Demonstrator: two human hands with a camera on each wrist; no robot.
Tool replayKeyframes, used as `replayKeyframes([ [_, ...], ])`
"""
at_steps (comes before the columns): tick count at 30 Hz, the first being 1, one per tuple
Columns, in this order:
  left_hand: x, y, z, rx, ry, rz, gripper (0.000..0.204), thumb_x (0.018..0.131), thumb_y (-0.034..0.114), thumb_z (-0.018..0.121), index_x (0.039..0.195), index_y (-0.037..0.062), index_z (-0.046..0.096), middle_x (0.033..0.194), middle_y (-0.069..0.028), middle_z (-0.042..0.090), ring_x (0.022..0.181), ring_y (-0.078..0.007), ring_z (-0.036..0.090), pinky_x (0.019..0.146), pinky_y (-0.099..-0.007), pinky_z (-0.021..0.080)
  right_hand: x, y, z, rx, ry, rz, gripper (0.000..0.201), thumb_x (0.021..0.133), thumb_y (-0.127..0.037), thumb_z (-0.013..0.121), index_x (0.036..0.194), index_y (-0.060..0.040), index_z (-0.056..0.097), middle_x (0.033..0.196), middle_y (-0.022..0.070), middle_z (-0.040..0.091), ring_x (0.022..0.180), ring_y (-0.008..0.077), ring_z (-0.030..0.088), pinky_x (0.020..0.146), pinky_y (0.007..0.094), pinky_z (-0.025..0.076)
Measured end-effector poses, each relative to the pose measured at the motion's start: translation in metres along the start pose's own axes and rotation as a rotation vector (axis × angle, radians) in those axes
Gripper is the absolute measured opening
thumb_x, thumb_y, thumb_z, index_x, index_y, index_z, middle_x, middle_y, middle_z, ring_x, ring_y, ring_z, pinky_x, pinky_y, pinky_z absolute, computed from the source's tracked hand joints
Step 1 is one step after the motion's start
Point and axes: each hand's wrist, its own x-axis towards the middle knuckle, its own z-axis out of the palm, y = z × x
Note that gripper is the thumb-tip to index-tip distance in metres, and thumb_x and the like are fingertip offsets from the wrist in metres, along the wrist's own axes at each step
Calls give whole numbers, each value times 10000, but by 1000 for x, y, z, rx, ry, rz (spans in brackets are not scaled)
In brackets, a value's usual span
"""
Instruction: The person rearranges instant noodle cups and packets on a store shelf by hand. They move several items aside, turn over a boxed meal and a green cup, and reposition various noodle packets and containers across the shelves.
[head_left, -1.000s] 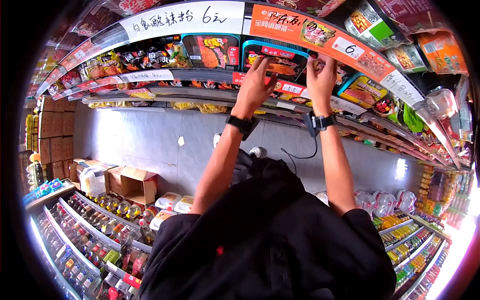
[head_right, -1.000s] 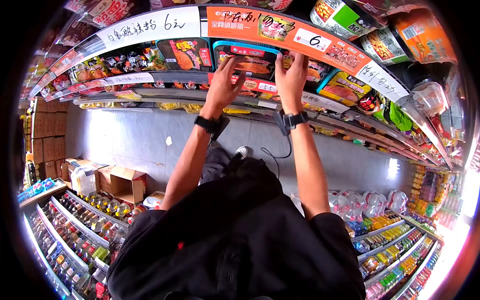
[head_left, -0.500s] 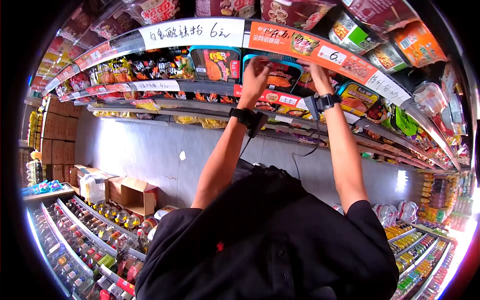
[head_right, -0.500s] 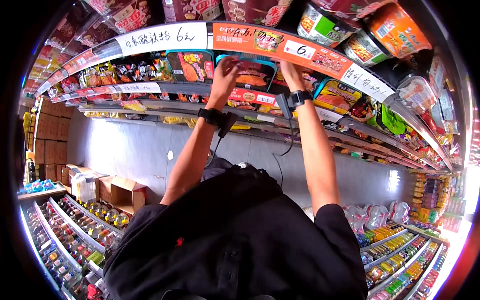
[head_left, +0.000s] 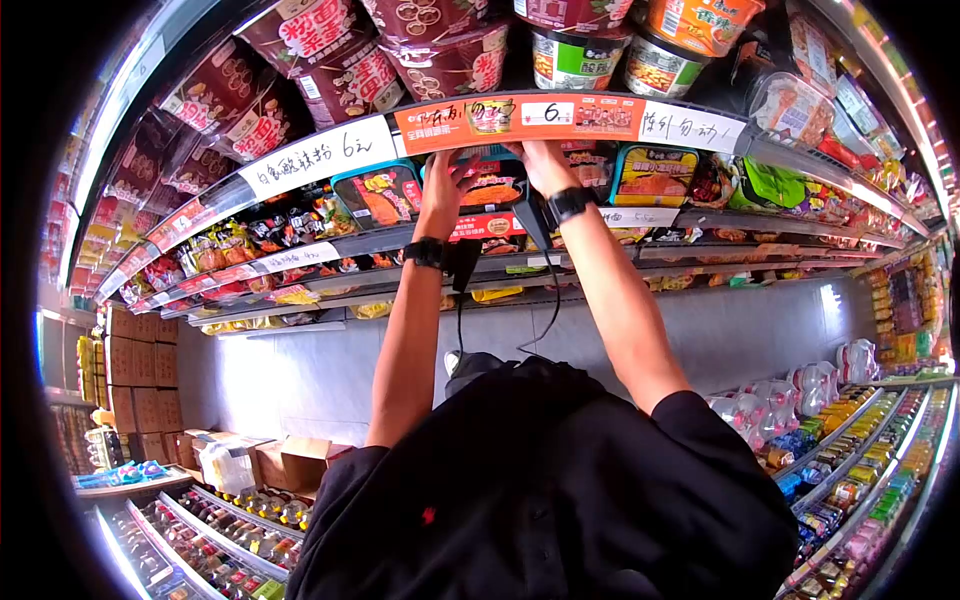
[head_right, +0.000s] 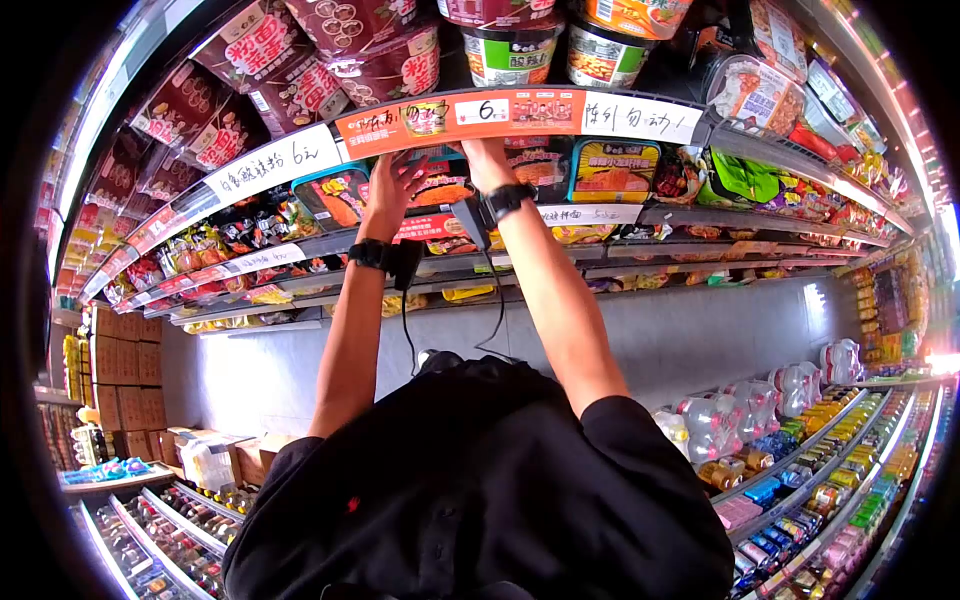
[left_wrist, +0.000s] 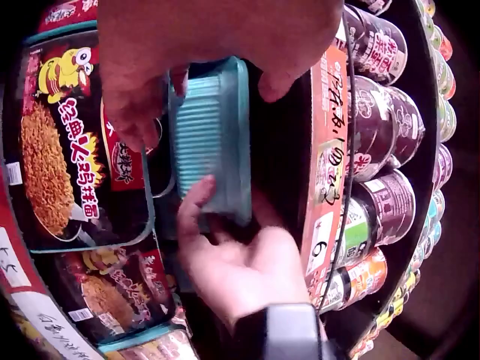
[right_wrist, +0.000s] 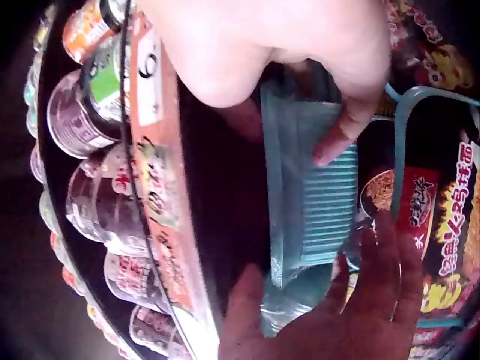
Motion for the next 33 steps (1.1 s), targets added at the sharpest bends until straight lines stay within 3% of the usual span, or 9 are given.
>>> replayKeyframes([
  [5,-32,0,-7,-131,-41,-118,507,1009,448,591,1311,44,534,1189,-111,661,1136,-261,658,997,-431,521,-74,-36,11,25,170,32,406,947,-187,712,1305,-87,547,1254,71,607,1050,174,631,889,344,572],
  [11,-112,-15,-12,-45,-157,-142,388,1000,189,605,1337,20,514,1299,-83,628,1193,-230,617,1030,-441,496,-165,-36,-19,-41,155,40,511,942,-167,716,1387,-52,492,1270,62,615,1100,145,635,799,292,591],
  [13,-126,-31,-31,49,-54,-250,523,974,180,634,1433,23,438,1315,-91,621,1225,-222,595,1050,-432,467,-189,-40,-25,-164,145,60,537,978,-223,678,1431,-44,451,1325,73,593,1128,157,624,817,312,579],
  [14,-138,-29,-35,111,-40,-316,604,949,152,677,1470,26,400,1279,-75,639,1151,-169,605,930,-343,468,-200,-44,-27,-229,161,99,542,992,-248,659,1443,-41,441,1341,72,587,1144,153,616,840,315,568],
  [17,-152,-42,-35,49,-273,-331,816,875,92,773,1530,-13,300,1350,-116,602,1248,-226,572,1102,-352,416,-225,-51,-18,-223,278,225,577,1014,-333,636,1469,-47,427,1355,66,590,1199,145,593,925,333,540],
  [20,-166,-59,-34,168,-385,-435,906,805,167,859,1511,-26,327,1364,-122,592,1255,-231,564,1106,-369,412,-249,-38,-24,71,355,287,556,992,-338,674,1437,-77,470,1366,55,595,1175,146,614,913,363,556],
  [23,-177,-39,-3,269,-538,-489,966,765,196,904,1500,-45,326,1393,-143,562,1274,-234,540,1126,-379,386,-271,-53,-29,-112,421,134,528,1001,-242,667,1432,-8,469,1343,55,606,1172,129,596,996,300,489],
  [27,-183,-64,0,-109,-276,-580,753,943,206,738,1514,-30,308,1440,-156,525,1307,-255,529,1144,-395,375,-305,-89,-34,-140,533,181,424,1005,-160,644,1372,24,542,1310,66,638,1191,134,587,1037,298,453],
  [33,-177,-77,15,103,-388,-627,519,966,180,709,1395,-15,492,1310,-115,633,1189,-217,617,1056,-353,458,-342,-86,-85,-117,575,227,442,1011,-190,647,1390,-2,518,1316,72,631,1175,138,599,1022,304,465],
])
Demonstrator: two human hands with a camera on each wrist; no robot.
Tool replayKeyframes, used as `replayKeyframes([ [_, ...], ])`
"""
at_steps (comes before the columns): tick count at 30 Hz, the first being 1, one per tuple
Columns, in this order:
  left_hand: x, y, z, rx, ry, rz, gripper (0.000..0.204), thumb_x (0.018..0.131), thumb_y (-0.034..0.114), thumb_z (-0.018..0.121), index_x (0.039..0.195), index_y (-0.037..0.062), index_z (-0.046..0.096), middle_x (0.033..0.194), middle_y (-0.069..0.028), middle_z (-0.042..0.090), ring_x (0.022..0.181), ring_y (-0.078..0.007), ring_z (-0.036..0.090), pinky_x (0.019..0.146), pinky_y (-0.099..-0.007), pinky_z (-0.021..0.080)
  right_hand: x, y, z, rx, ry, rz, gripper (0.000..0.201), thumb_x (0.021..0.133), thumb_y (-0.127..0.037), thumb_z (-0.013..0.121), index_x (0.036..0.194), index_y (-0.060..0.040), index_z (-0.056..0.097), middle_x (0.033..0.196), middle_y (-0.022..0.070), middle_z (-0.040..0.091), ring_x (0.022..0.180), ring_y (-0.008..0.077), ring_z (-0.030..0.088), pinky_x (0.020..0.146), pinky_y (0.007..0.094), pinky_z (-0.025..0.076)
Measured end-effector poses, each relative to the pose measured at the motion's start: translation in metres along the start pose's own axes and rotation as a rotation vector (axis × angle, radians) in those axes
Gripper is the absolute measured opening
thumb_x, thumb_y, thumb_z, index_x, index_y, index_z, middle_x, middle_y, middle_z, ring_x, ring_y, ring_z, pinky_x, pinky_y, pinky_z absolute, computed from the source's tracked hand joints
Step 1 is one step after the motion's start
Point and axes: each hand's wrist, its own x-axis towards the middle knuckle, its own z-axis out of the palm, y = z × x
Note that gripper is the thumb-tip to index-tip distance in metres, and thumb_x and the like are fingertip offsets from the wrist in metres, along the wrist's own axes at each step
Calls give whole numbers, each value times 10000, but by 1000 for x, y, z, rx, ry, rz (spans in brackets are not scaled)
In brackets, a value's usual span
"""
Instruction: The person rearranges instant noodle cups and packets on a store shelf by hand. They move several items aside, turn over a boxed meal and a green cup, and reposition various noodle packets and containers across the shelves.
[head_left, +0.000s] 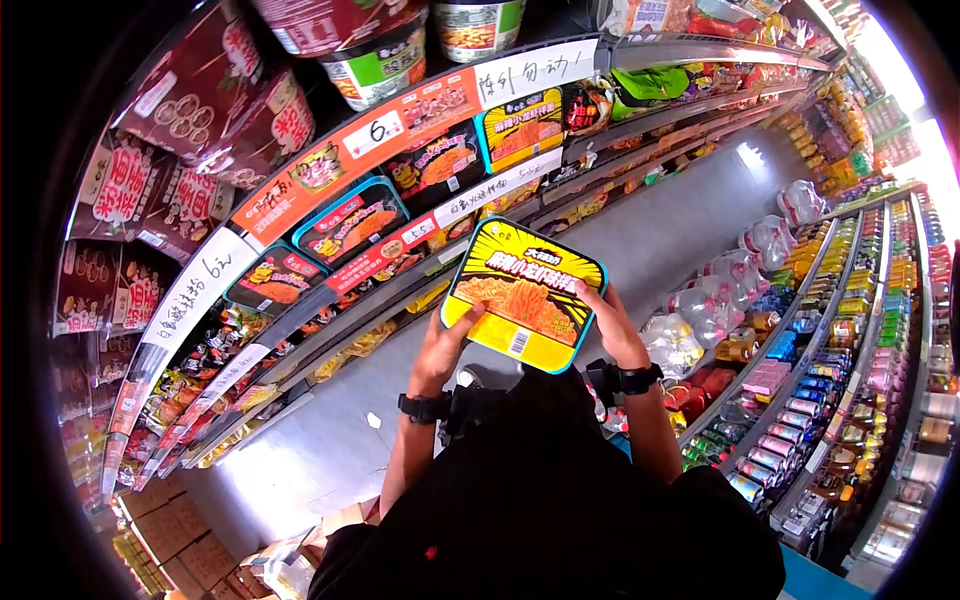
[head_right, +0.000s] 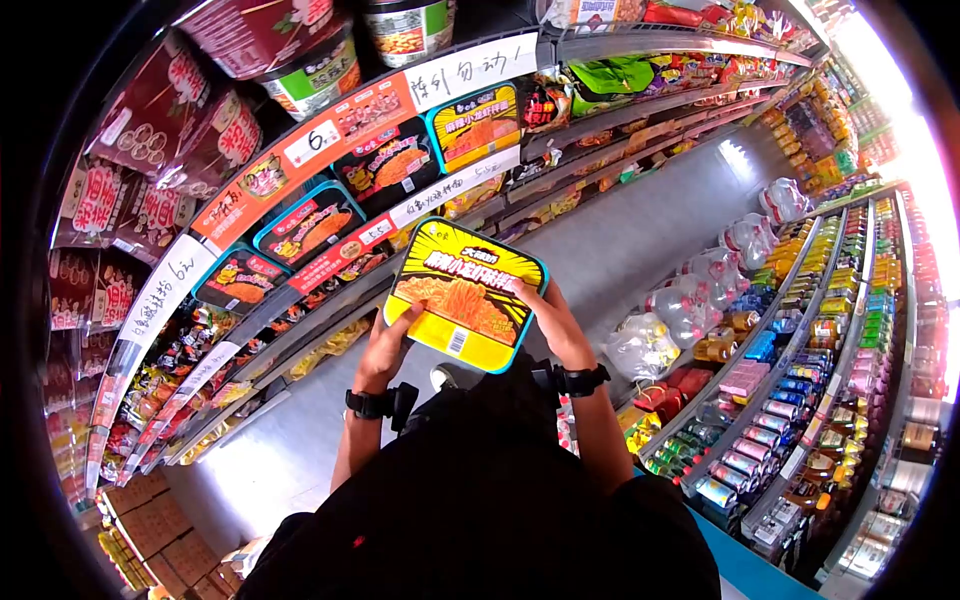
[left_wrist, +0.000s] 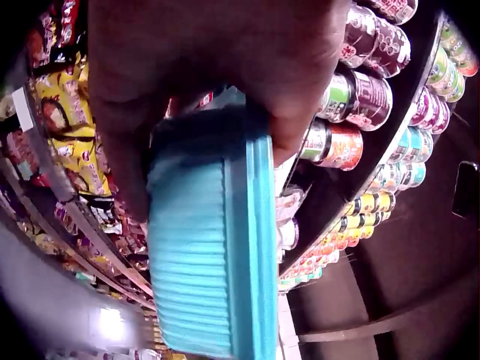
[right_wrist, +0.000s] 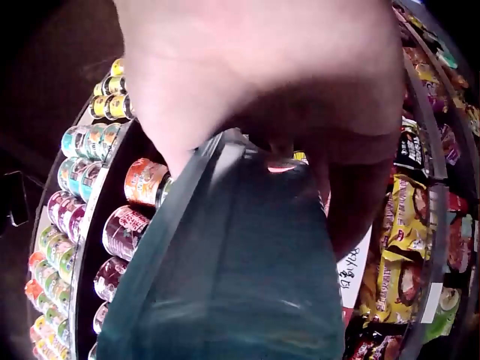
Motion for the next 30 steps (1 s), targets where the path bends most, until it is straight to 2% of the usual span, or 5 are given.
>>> replayKeyframes([
  [7,55,-24,83,-121,63,102,529,962,207,711,1407,29,489,1303,-78,634,1155,-196,626,982,-357,504,43,11,-83,59,-115,60,705,992,-270,681,1551,-81,295,1387,60,555,1227,144,552,966,298,482],
  [10,82,-40,135,-119,141,141,527,973,226,694,1423,61,477,1325,-62,611,1185,-188,603,1005,-359,483,46,-36,-108,-23,-152,78,632,1003,-282,662,1513,-78,349,1331,54,587,1168,140,597,798,333,574],
  [18,122,-54,248,-58,291,178,637,978,277,694,1501,69,396,1371,-44,584,1240,-160,556,1029,-337,433,100,-75,-202,-89,-155,-18,505,1011,-295,640,1416,-60,452,1294,85,610,1060,153,645,726,320,582],
  [25,153,-59,257,63,406,228,848,1026,233,622,1620,59,42,1366,-135,609,1332,-227,543,1103,-362,406,145,-86,-211,-26,-110,8,552,1022,-339,619,1477,-84,439,1267,47,636,1062,138,639,750,311,573],
  [30,188,-42,254,75,304,286,772,980,217,690,1583,24,248,1335,-103,618,1224,-179,577,1074,-331,419,163,-100,-214,-130,-128,-115,534,1027,-311,623,1442,-33,437,1226,84,641,1063,148,651,759,322,604],
])
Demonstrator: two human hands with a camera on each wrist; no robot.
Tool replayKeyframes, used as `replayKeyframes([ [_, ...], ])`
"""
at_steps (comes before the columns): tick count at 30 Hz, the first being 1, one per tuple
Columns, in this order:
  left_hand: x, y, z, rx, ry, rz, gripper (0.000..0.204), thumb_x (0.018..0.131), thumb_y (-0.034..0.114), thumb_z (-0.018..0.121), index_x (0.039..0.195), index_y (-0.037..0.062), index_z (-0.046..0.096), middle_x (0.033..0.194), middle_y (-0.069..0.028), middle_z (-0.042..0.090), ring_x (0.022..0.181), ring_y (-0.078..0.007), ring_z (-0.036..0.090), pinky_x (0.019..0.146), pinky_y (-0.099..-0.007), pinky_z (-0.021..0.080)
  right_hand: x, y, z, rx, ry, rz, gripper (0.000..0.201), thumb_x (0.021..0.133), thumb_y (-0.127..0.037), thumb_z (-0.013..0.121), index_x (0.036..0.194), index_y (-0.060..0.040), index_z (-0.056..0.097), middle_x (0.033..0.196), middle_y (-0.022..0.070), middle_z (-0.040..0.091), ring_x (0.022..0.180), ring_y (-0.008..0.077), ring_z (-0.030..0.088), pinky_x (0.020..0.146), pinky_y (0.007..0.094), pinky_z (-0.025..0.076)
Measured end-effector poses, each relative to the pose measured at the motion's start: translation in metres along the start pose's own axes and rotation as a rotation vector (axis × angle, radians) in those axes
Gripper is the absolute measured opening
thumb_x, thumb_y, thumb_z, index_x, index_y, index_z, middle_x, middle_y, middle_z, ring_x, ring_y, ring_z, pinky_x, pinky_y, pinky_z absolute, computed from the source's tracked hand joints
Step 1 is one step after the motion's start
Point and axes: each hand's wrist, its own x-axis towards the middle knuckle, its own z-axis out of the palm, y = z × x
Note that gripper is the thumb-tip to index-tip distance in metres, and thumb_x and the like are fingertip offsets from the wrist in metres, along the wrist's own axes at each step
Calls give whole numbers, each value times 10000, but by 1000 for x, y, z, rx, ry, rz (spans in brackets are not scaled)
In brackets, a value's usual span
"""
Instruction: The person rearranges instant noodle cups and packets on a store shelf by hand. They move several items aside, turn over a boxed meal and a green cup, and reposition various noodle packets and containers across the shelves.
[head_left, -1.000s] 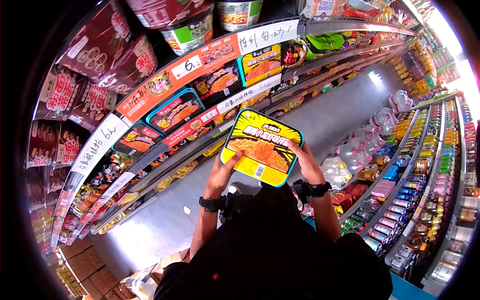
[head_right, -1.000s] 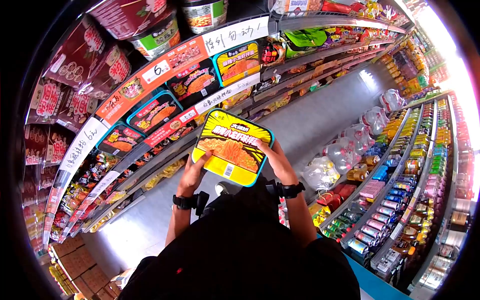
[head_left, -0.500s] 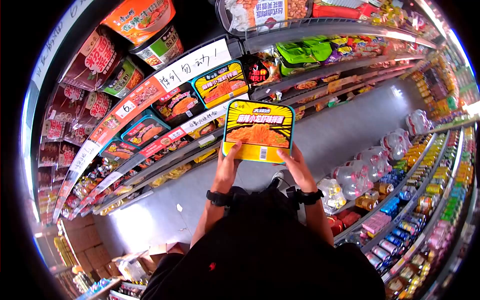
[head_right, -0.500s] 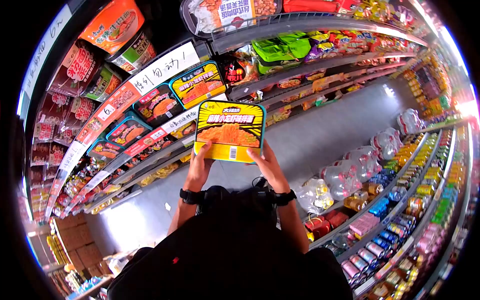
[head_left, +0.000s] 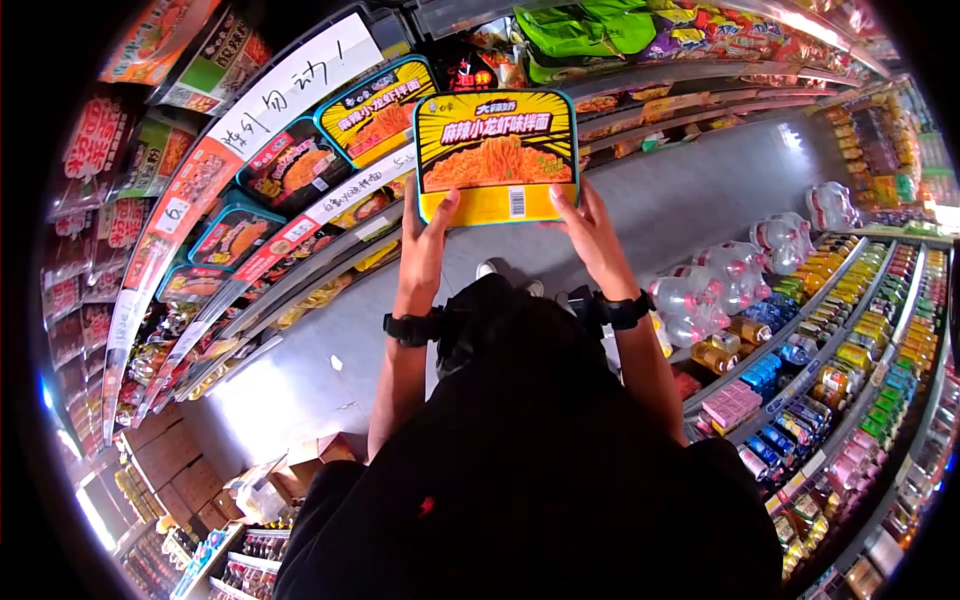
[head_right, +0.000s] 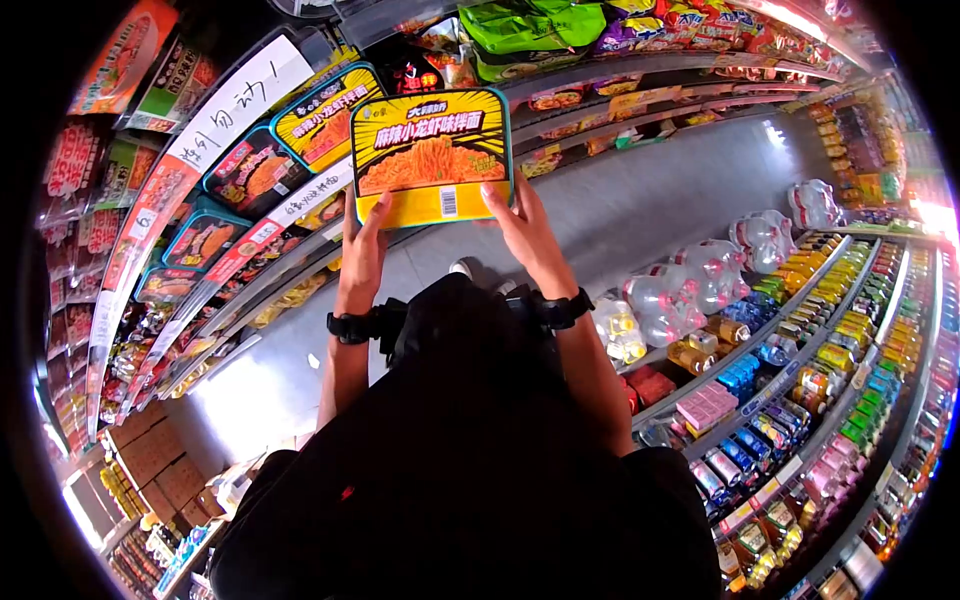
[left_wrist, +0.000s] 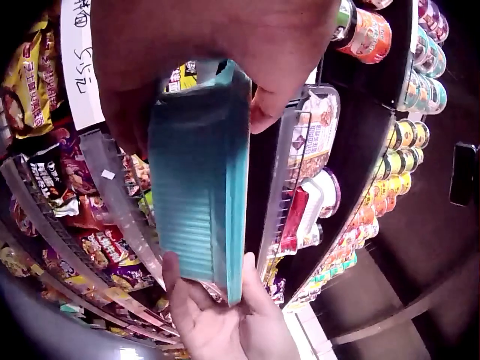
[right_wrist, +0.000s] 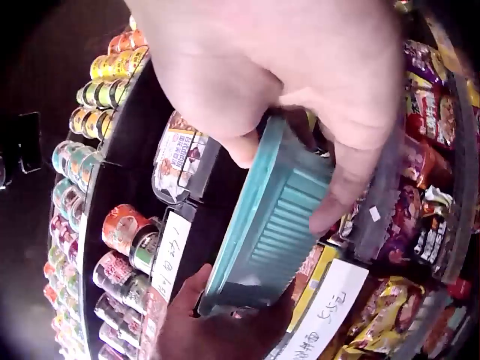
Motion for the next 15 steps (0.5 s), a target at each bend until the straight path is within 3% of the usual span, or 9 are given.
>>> replayKeyframes([
  [4,27,-3,3,80,-87,30,715,966,218,711,1534,-14,344,1296,-83,637,1179,-144,583,1049,-300,430,15,-14,-10,-219,27,-63,494,1030,-305,615,1395,-12,458,1172,79,647,966,137,666,737,323,622],
  [5,33,-4,6,41,-142,103,630,969,175,706,1475,-53,408,1277,-73,646,1159,-126,588,1024,-280,446,18,-14,-8,-187,71,-113,461,1018,-303,640,1331,4,497,1098,71,659,844,109,658,642,275,576],
  [8,42,-8,2,84,-195,65,514,982,64,666,1433,-45,446,1291,-73,630,1167,-116,580,1002,-267,468,28,-28,-25,-550,96,-74,408,1006,-287,664,1259,5,535,1009,46,653,712,63,590,550,246,482],
  [9,43,-1,13,41,-184,122,515,978,64,674,1432,-41,454,1303,-75,616,1165,-118,581,999,-267,472,32,-37,-23,-552,75,-112,367,1002,-265,671,1215,9,552,960,25,638,655,27,513,501,236,397],
  [11,39,2,23,3,-151,209,528,957,57,704,1427,-28,477,1339,-63,581,1164,-124,583,996,-269,478,46,-33,-30,-434,50,-150,337,999,-234,670,1195,12,548,936,13,627,623,6,434,485,220,362],
  [14,43,3,15,258,-135,294,588,904,109,782,1400,-35,503,1299,-84,619,1120,-140,607,954,-291,503,57,-47,-37,-561,-23,-195,293,982,-168,687,1162,11,540,924,11,625,627,5,425,492,219,364],
  [15,40,11,18,294,-133,308,594,889,132,800,1383,-37,517,1247,-94,643,1094,-141,617,941,-298,508,61,-49,-45,-546,-74,-195,312,968,-139,703,1176,13,526,956,21,633,666,14,474,528,217,407],
])
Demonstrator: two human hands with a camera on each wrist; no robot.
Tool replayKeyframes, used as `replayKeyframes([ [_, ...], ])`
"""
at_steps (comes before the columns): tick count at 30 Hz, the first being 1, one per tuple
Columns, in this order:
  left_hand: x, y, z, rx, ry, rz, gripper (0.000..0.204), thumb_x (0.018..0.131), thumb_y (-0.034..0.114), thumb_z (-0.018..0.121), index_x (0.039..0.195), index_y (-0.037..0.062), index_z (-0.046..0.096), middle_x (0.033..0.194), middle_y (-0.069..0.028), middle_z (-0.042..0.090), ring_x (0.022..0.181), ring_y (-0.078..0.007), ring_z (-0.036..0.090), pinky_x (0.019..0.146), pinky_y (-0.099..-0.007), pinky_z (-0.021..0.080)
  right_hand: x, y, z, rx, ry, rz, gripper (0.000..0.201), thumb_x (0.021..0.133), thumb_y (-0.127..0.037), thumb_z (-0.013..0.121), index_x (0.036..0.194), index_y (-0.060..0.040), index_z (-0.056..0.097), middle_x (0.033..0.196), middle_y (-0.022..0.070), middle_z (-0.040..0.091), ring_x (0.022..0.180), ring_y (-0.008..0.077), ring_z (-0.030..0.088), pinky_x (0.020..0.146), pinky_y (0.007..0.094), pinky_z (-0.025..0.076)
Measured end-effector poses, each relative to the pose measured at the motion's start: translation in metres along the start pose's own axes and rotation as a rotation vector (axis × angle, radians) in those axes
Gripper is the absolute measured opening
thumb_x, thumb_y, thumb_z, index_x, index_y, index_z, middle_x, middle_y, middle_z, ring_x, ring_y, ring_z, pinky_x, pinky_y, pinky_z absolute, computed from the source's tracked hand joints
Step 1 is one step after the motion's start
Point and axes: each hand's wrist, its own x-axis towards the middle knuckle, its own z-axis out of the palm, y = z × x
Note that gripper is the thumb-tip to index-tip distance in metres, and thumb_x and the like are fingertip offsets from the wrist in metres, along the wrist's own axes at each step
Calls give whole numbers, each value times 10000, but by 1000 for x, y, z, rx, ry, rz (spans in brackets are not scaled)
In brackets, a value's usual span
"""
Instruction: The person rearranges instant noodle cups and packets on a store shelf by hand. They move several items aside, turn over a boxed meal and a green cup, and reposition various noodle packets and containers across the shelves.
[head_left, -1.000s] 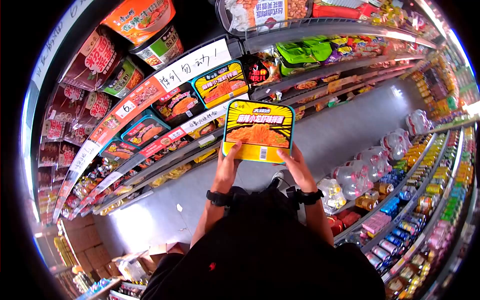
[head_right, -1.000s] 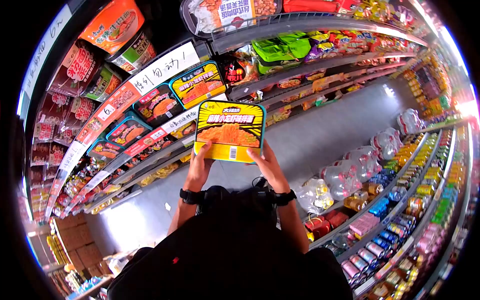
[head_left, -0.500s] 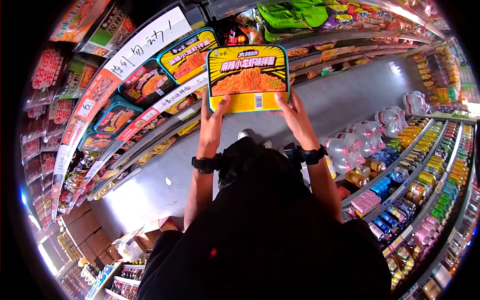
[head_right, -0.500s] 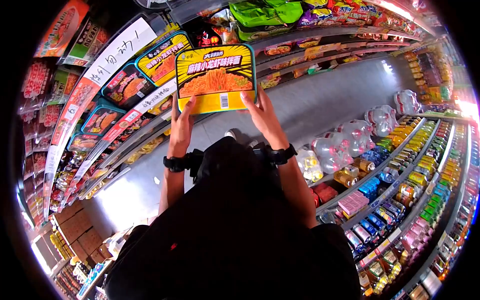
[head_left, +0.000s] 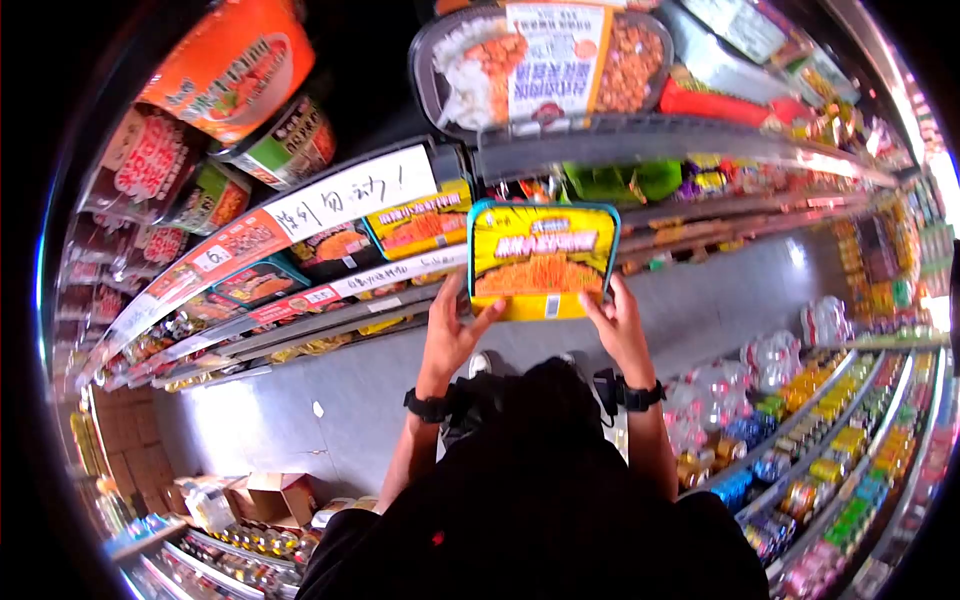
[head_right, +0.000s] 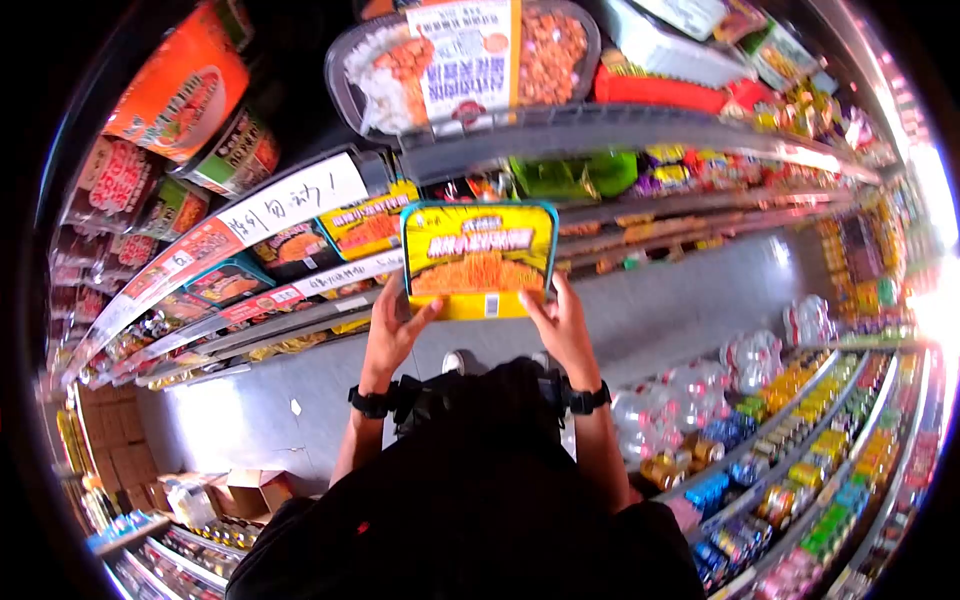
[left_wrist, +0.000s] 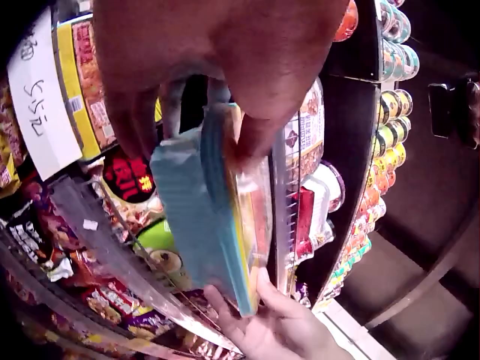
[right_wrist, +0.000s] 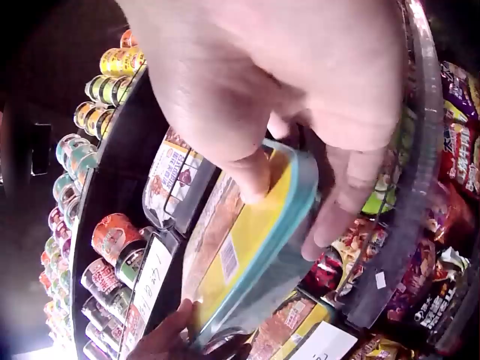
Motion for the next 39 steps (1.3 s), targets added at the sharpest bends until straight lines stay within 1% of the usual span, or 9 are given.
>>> replayKeyframes([
  [2,-3,11,-1,199,56,93,579,861,166,826,1335,-32,560,1115,-112,693,1039,-139,638,924,-308,515,10,15,1,277,-56,-54,428,920,-65,750,1239,18,478,1090,75,652,882,75,633,703,241,541],
  [3,-7,35,-1,300,30,-58,581,843,155,833,1328,-31,571,1132,-145,700,1056,-160,649,942,-316,508,11,24,-6,275,-127,-14,515,906,-58,764,1301,26,446,1177,121,646,1050,162,669,822,291,574],
  [9,-34,51,28,142,222,79,476,913,65,726,1337,-71,558,1326,-171,628,1206,-208,592,1048,-347,448,27,-13,-27,259,-156,-134,547,853,-50,817,1281,41,488,1184,137,660,1040,203,689,877,337,581],
  [13,-41,70,53,195,499,220,306,951,-12,653,1241,-85,588,1261,-125,609,1162,-173,583,1022,-313,447,42,-42,-38,261,-163,-288,435,860,-61,817,1179,13,531,1191,131,649,983,171,686,844,307,580],
  [23,-25,145,25,19,749,429,474,1008,51,609,1442,-49,447,1312,-106,633,1187,-149,584,1017,-279,447,52,-161,-11,408,-125,-641,391,842,-105,829,1085,31,555,1149,126,595,923,153,631,744,263,567],
  [25,-8,158,13,-81,695,451,461,1033,46,563,1455,-69,417,1316,-124,625,1192,-138,575,1023,-277,439,46,-175,-1,357,-53,-760,408,810,-116,851,1059,30,562,1141,126,587,883,148,613,700,256,554],
  [27,7,167,-1,-114,590,411,490,1034,73,575,1470,-67,403,1305,-121,629,1190,-140,575,1014,-278,443,41,-191,5,137,81,-887,424,758,-172,883,1020,-9,593,991,117,636,857,226,610,728,332,527],
  [33,44,174,-20,-132,340,376,651,1036,105,576,1573,-31,233,1521,-150,443,1350,-192,466,1118,-334,376,34,-208,33,56,306,-830,413,765,-189,873,1026,-25,598,967,126,634,866,264,615,745,355,523],
  [39,83,173,-35,102,243,571,628,1084,185,445,1578,-62,146,1600,-222,295,1489,-260,283,1205,-357,231,26,-220,64,-147,502,-887,401,745,-128,869,1036,-39,608,971,116,632,882,284,620,746,373,524],
])
